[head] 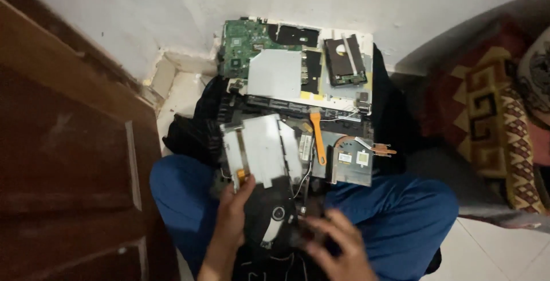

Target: The person sits on the floor and uses a small brush to clean dust from a disassembled laptop component, likely a CD/DVD drive. They brush both sides of the component and then place it back onto the main laptop chassis.

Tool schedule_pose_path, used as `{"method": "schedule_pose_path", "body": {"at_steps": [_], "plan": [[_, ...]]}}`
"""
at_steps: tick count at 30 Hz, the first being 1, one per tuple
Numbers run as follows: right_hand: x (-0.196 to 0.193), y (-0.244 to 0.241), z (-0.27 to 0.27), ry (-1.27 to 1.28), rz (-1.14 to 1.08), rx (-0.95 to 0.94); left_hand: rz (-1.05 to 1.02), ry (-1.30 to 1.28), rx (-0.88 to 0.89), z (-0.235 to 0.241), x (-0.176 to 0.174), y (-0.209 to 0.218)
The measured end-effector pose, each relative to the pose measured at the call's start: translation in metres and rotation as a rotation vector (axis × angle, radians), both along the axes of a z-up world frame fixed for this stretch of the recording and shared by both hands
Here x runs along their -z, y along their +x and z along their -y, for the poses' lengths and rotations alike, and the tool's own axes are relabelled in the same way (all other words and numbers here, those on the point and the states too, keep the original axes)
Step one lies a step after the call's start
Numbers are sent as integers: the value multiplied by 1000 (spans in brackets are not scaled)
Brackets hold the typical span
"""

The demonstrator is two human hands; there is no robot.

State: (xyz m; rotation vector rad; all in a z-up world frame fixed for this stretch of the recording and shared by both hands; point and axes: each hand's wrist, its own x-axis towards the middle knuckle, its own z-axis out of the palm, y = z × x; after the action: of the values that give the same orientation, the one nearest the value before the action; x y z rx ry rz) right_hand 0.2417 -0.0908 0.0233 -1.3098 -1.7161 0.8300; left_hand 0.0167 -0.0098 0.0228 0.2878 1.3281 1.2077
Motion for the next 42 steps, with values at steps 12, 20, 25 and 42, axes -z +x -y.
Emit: {"method": "schedule_pose_path", "body": {"at_steps": [12,20,25,42], "plan": [[-85,23,-213,70,628,-83,226,-109,-26,27,22,-11],[-66,-14,-306,-13,996,-52,262,-231,17,22,6,-52],[-34,-3,-293,5,1103,65,259,-174,-5,29,25,-55],[17,-8,-152,123,572,199,41,324,460,-143,2,3]]}}
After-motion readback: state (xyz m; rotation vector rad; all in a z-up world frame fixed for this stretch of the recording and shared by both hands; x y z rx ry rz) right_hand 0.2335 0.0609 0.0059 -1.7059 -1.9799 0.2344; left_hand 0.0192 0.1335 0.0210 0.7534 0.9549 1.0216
